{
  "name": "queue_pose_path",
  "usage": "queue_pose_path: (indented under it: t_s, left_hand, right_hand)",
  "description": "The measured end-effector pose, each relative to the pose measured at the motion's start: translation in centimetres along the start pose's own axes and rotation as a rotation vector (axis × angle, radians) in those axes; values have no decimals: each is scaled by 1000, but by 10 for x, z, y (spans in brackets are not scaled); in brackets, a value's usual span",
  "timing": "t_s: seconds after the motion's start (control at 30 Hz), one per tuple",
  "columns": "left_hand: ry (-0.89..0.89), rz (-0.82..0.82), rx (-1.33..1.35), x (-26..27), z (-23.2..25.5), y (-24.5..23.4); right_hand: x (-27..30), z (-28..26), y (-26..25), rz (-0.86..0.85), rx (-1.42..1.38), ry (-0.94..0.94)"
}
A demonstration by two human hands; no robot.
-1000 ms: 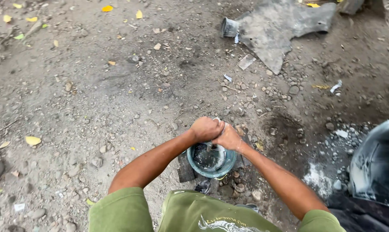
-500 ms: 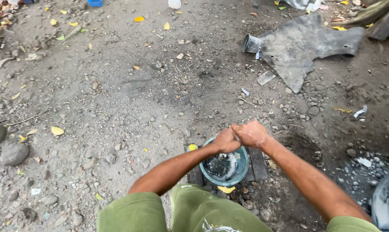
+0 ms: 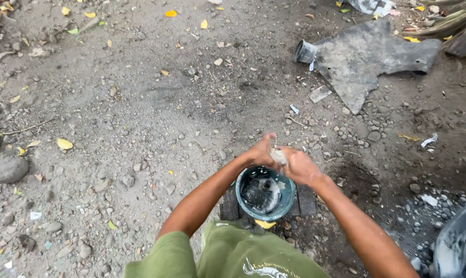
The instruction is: The person wipes the front bumper and wheel arch of a white car using a cloth. They repeatedly dip the cloth into a bucket of water, wring it out, and continue wiping the same areas.
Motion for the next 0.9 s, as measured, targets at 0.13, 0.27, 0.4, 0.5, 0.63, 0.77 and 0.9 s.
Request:
queue_pose_path:
  t_s: [0.13, 0.27, 0.4, 0.5, 0.63, 0.77, 0.9]
  left_hand:
    - [428, 295, -391, 78, 63, -13]
    - [1113, 424, -1102, 113, 78, 1]
    - [1346, 302, -1110, 108, 118, 5]
    - [1498, 221, -1114, 86, 116, 10]
    - [1338, 360, -1208, 79, 126, -5]
    - [1063, 286, -1433, 32, 121, -28]
    - [919, 298, -1404, 13, 152, -44]
  right_hand:
    - [30, 48, 10, -255, -852, 622]
    - [46, 35, 1, -322, -1514, 747]
    - [33, -9, -20, -418, -1531, 696]
    - [20, -11, -9, -486, -1455, 578]
    - [12, -27, -8, -327, -1373, 778]
    - [-40, -14, -51, 312, -826, 324]
    - [-64, -14, -86, 509, -370, 99]
Point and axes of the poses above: each hand's wrist, its own x-axis away from the middle knuckle, its own y-axis out of the palm, z = x × y, the point moved 6 cm from there along -x, towards the middle knuckle, and after that the axes turned 6 degrees about z, right-handed, at the moved point
